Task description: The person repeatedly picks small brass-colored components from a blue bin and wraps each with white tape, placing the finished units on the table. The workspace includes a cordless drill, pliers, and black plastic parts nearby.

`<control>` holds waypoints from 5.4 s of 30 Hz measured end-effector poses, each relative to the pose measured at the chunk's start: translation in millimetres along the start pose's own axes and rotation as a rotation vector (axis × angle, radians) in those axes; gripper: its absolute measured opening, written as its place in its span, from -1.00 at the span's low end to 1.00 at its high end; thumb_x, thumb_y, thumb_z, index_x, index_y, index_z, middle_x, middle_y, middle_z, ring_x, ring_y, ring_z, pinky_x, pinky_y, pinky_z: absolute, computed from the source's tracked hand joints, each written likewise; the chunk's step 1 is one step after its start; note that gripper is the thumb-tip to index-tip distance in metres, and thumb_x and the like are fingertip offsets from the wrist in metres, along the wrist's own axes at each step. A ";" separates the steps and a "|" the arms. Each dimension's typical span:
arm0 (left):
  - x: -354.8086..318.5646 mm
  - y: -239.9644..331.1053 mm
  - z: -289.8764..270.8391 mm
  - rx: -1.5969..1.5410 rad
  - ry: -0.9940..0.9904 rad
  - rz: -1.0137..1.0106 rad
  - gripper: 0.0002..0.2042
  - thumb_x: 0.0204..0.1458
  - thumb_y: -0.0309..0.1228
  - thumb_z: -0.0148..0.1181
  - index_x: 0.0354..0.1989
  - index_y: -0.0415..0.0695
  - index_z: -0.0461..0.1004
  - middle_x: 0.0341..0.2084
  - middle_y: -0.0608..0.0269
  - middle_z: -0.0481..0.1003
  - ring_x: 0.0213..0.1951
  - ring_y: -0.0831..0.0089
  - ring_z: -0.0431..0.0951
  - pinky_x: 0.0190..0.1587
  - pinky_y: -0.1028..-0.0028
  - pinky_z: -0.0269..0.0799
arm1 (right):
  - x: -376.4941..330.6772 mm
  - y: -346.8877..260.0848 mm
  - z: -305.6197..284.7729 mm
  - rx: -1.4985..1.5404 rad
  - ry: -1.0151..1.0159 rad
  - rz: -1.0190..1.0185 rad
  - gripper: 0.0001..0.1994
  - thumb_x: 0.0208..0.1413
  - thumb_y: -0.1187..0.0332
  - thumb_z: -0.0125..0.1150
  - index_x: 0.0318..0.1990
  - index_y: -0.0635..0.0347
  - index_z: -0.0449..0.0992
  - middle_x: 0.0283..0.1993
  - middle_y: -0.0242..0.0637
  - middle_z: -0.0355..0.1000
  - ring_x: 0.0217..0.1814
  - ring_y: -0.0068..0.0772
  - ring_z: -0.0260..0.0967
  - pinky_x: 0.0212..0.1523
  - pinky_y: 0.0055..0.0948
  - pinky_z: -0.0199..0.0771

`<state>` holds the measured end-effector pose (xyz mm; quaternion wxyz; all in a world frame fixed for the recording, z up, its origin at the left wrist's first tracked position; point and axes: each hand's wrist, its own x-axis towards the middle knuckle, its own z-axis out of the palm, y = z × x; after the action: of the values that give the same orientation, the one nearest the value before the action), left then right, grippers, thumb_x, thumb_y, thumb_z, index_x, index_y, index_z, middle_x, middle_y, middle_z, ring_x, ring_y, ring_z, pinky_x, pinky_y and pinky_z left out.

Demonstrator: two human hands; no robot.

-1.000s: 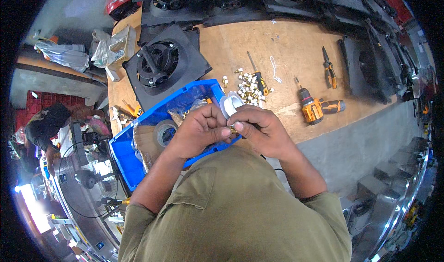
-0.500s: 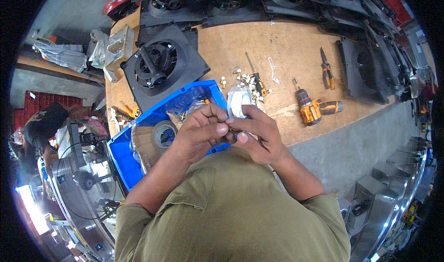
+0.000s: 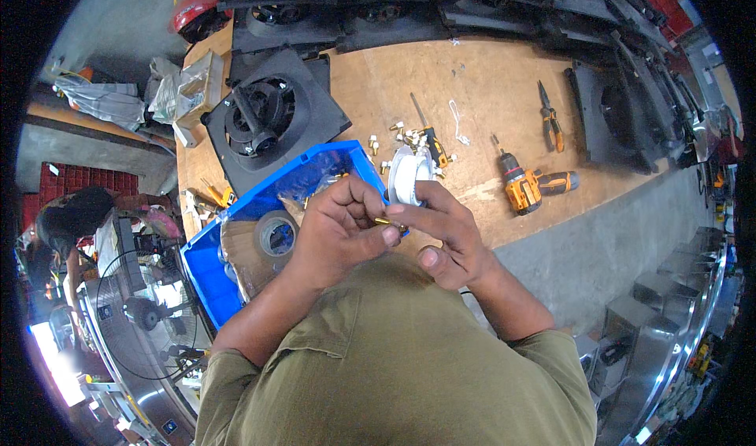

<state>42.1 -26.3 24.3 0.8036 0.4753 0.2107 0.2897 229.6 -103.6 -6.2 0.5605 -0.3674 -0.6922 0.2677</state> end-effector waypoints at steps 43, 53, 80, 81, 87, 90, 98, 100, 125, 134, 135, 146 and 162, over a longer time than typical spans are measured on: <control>-1.9 9.1 -0.7 -0.195 0.113 -0.396 -0.74 0.24 -0.25 0.09 -0.23 -0.24 0.51 -0.37 0.22 0.55 -0.42 0.44 0.59 -0.40 0.45 0.55 | 16.4 -7.9 5.4 -0.418 -0.035 0.092 -0.46 -0.12 0.54 0.20 0.12 0.34 0.28 0.01 0.16 0.36 0.00 0.26 0.35 0.02 -0.01 0.39; -0.7 1.5 -2.7 -0.286 0.097 -0.391 -0.85 0.16 -0.37 0.15 -0.29 -0.21 0.49 -0.40 0.23 0.54 -0.43 0.43 0.58 -0.43 0.41 0.56 | 16.6 -8.4 0.3 -0.433 -0.064 0.058 -0.47 -0.12 0.55 0.21 0.10 0.36 0.30 -0.03 0.13 0.38 -0.03 0.24 0.37 -0.01 -0.01 0.41; -5.4 -4.0 -3.6 -0.046 0.178 -0.321 -0.88 0.18 -0.39 0.16 -0.29 -0.19 0.50 -0.41 0.24 0.55 -0.41 0.46 0.58 -0.36 0.46 0.55 | 9.2 -6.1 4.3 -0.442 0.033 0.191 -0.64 -0.05 0.48 0.25 -0.03 -0.06 0.54 0.03 0.00 0.45 -0.07 0.07 0.51 -0.16 -0.17 0.57; -5.8 -4.2 -4.0 -0.077 0.178 -0.317 -0.88 0.17 -0.40 0.16 -0.28 -0.20 0.50 -0.41 0.24 0.55 -0.40 0.46 0.58 -0.36 0.46 0.55 | 8.6 -5.4 3.3 -0.394 0.018 0.221 -0.65 -0.04 0.48 0.25 -0.05 -0.04 0.54 0.03 0.00 0.45 -0.06 0.06 0.50 -0.14 -0.18 0.57; -5.5 -4.9 -11.7 -0.132 0.095 -0.253 -0.86 0.16 -0.42 0.17 -0.20 -0.22 0.46 -0.41 0.21 0.55 -0.39 0.48 0.57 -0.34 0.48 0.52 | 11.0 -7.9 -0.4 -0.240 0.010 0.196 -0.77 -0.02 0.50 0.30 -0.16 0.09 0.57 -0.11 -0.03 0.49 -0.05 0.00 0.49 -0.06 -0.22 0.52; -5.5 -3.6 -14.4 -0.129 0.039 -0.249 -0.85 0.15 -0.43 0.19 -0.20 -0.22 0.44 -0.42 0.20 0.55 -0.40 0.49 0.57 -0.32 0.50 0.51 | 15.6 -10.9 -2.2 -0.202 0.021 0.155 -0.82 -0.03 0.55 0.32 -0.22 0.21 0.57 -0.28 -0.06 0.51 -0.14 -0.09 0.52 -0.15 -0.28 0.50; -5.8 3.2 -13.8 -0.002 -0.006 -0.259 -0.86 0.14 -0.42 0.21 -0.23 -0.21 0.43 -0.40 0.21 0.56 -0.37 0.52 0.56 -0.29 0.52 0.49 | 23.9 -14.6 -7.4 -0.022 -0.032 0.194 -0.90 0.09 0.46 0.24 -0.24 0.26 0.56 -0.33 -0.14 0.48 -0.28 -0.18 0.46 -0.26 -0.34 0.43; -4.9 3.2 -12.6 0.033 0.010 -0.254 -0.87 0.14 -0.44 0.20 -0.23 -0.21 0.42 -0.40 0.22 0.56 -0.36 0.52 0.56 -0.28 0.52 0.50 | 23.8 -15.1 -8.3 0.000 -0.083 0.248 -0.86 0.11 0.43 0.22 -0.18 0.19 0.55 -0.25 -0.10 0.49 -0.16 -0.05 0.48 -0.15 -0.25 0.46; -4.6 -2.0 -5.9 0.025 0.011 -0.059 -0.84 0.10 -0.54 0.25 -0.24 -0.20 0.37 -0.33 0.20 0.54 -0.24 0.49 0.59 -0.17 0.51 0.53 | -0.7 -1.4 14.2 -0.140 0.129 0.124 -0.72 -0.03 0.40 0.31 -0.10 0.12 0.59 0.00 0.12 0.43 -0.02 0.07 0.50 -0.06 -0.21 0.53; -8.3 -2.5 -5.3 0.066 -0.016 0.037 -0.82 0.06 -0.57 0.28 -0.33 -0.16 0.34 -0.31 0.25 0.51 -0.25 0.55 0.55 -0.16 0.48 0.50 | 8.9 -11.1 6.2 0.026 0.008 0.297 -0.58 0.01 0.43 0.24 0.08 0.21 0.43 -0.02 0.10 0.44 0.04 0.03 0.48 0.00 -0.21 0.51; -8.4 -2.1 -5.3 0.103 -0.025 0.050 -0.82 0.06 -0.57 0.29 -0.34 -0.15 0.34 -0.30 0.24 0.51 -0.25 0.55 0.54 -0.16 0.48 0.49 | 10.1 -11.4 10.8 0.101 0.069 0.350 -0.57 0.01 0.44 0.23 0.09 0.23 0.41 -0.03 0.08 0.44 0.03 0.00 0.49 -0.01 -0.21 0.51; -10.3 0.9 -12.2 0.019 0.078 -0.021 -0.82 0.06 -0.52 0.29 -0.33 -0.16 0.35 -0.46 0.13 0.58 -0.43 0.52 0.59 -0.36 0.51 0.54 | 7.4 -0.8 1.5 -0.002 -0.142 0.445 -0.60 -0.03 0.35 0.34 -0.04 0.30 0.44 -0.18 -0.04 0.50 -0.17 -0.14 0.54 -0.15 -0.28 0.51; -3.6 -0.7 -14.9 0.647 0.283 0.221 -0.84 -0.01 -0.50 0.35 -0.43 -0.20 0.44 -0.52 0.21 0.56 -0.45 0.55 0.57 -0.38 0.53 0.48 | -1.6 -26.0 -9.3 0.491 -0.232 0.604 -0.70 -0.01 0.43 0.39 -0.15 0.30 0.44 -0.24 -0.30 0.49 -0.28 -0.55 0.43 -0.23 -0.50 0.42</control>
<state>30.4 -19.4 17.1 0.5385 0.6800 0.3476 0.3560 233.4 -120.5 15.4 0.4460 -0.3767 -0.5275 0.6172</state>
